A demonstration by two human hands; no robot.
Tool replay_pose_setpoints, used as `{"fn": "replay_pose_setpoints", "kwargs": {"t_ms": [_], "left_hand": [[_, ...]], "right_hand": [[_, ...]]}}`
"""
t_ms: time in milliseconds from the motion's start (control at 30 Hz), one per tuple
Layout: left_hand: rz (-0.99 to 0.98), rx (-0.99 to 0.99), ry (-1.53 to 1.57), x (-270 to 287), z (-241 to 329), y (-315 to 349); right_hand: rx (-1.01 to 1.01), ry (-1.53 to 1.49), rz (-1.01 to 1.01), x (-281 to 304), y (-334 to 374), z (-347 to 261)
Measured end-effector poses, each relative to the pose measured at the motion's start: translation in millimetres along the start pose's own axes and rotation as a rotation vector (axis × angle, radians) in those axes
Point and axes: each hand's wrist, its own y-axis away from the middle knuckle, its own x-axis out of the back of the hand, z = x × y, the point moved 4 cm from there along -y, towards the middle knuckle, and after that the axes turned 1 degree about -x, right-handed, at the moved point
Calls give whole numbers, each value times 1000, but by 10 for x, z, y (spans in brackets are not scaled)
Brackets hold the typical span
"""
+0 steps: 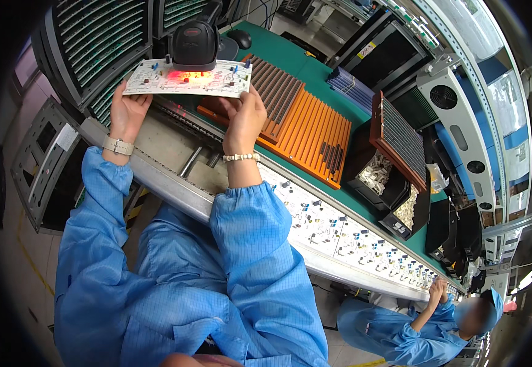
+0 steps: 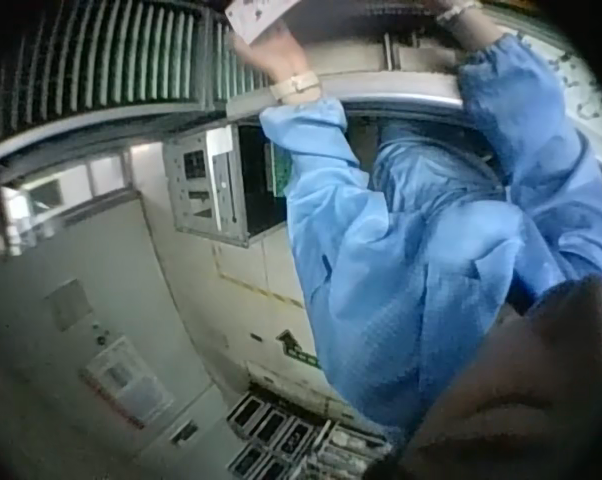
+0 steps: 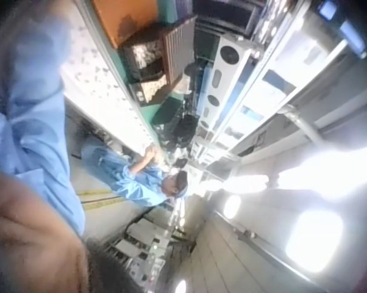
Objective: Assembling electronic components onto a printed circuit board at a factory workstation.
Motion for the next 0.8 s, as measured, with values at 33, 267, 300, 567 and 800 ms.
{"fn": "replay_pose_setpoints", "kwargs": {"t_ms": [33, 267, 300, 567, 800], "left_hand": [[31, -8, 53, 32, 13, -21], [55, -12, 179, 43, 31, -32], [55, -12, 180, 22, 40, -16], [-148, 125, 251, -175, 17, 78], [-222, 173, 1, -203, -70, 80]], "right_hand": [[-3, -6, -7, -10, 3, 8], [-9, 14, -30, -27, -1, 66], [-8, 14, -31, -27, -3, 62], [23, 11, 130, 105, -42, -10], [209, 17, 215, 218, -87, -153]]}}
